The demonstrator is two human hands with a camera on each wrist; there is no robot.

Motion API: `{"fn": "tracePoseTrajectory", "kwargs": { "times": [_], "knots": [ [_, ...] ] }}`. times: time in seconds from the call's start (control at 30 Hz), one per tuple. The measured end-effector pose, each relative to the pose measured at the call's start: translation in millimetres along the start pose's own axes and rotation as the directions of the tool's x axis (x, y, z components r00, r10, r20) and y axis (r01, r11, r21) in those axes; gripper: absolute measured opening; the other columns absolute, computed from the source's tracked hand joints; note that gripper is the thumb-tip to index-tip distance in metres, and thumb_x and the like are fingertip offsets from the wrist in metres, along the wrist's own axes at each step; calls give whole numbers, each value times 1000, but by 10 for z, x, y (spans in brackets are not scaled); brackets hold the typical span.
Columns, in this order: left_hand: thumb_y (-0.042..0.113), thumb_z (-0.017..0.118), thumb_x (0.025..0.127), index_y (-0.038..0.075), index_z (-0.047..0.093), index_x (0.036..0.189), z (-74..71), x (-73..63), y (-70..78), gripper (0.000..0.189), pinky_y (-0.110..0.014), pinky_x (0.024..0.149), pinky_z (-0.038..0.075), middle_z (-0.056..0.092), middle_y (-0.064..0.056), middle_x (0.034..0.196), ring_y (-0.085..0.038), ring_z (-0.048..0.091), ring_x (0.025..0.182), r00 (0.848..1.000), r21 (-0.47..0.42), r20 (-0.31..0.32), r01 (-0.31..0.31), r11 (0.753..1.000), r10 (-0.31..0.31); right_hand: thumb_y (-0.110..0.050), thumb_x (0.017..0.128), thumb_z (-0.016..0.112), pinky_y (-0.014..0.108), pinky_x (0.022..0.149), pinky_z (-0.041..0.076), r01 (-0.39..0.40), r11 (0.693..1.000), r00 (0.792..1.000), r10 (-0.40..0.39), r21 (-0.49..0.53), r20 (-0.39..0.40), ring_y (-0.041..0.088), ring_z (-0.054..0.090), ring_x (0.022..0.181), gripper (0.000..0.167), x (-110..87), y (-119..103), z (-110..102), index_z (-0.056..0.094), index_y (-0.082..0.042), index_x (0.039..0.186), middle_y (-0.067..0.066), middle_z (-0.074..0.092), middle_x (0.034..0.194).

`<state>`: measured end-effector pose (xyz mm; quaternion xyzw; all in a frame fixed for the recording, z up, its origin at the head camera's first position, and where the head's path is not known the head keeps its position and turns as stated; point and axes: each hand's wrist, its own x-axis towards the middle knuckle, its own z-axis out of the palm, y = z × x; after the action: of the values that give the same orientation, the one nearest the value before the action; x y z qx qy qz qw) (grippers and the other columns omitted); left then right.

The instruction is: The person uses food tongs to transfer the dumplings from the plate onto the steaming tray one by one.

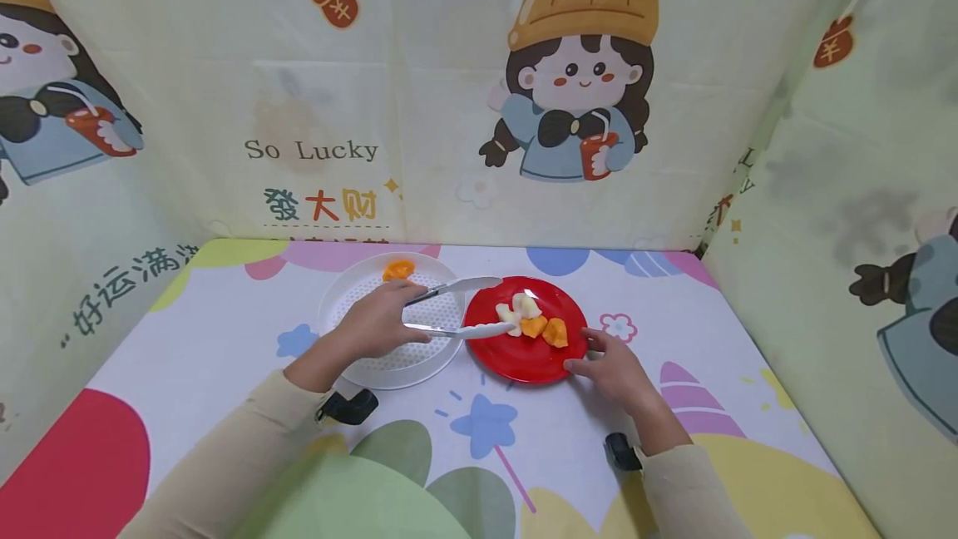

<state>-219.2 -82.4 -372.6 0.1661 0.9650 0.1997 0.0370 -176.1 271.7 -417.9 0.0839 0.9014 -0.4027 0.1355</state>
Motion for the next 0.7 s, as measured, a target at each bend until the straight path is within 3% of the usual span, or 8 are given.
{"fn": "tracePoseTrajectory", "kwargs": {
  "times": [0.27, 0.53, 0.7],
  "knots": [
    [36, 87, 78, 13, 61, 138, 34, 47, 95, 69, -45, 85, 56, 58, -9, 135, -25, 53, 118, 1000, 48, 23, -2, 999, 1, -31, 85, 80, 44, 82, 58, 3, 1000, 1000, -3, 0, 0, 48, 42, 127, 88, -3, 2, -5, 33, 0, 153, 31, 39, 146],
    [35, 86, 78, 13, 65, 133, -14, 94, 216, 62, -39, 78, 58, 62, -7, 124, -21, 56, 106, 999, 124, 35, -40, 991, 36, -31, 84, 81, 45, 81, 58, -9, 1000, 1000, 9, 7, -4, 48, 42, 127, 89, 3, 7, -2, 33, 0, 153, 31, 39, 145],
    [35, 87, 78, 13, 67, 130, -35, 137, 272, 60, -35, 74, 58, 62, -7, 119, -20, 56, 100, 998, 145, 50, -35, 989, 28, -31, 84, 81, 45, 81, 58, -16, 1000, 1000, 16, 8, -5, 49, 41, 128, 89, 5, 14, 7, 33, -1, 153, 31, 39, 146]
  ]
}}
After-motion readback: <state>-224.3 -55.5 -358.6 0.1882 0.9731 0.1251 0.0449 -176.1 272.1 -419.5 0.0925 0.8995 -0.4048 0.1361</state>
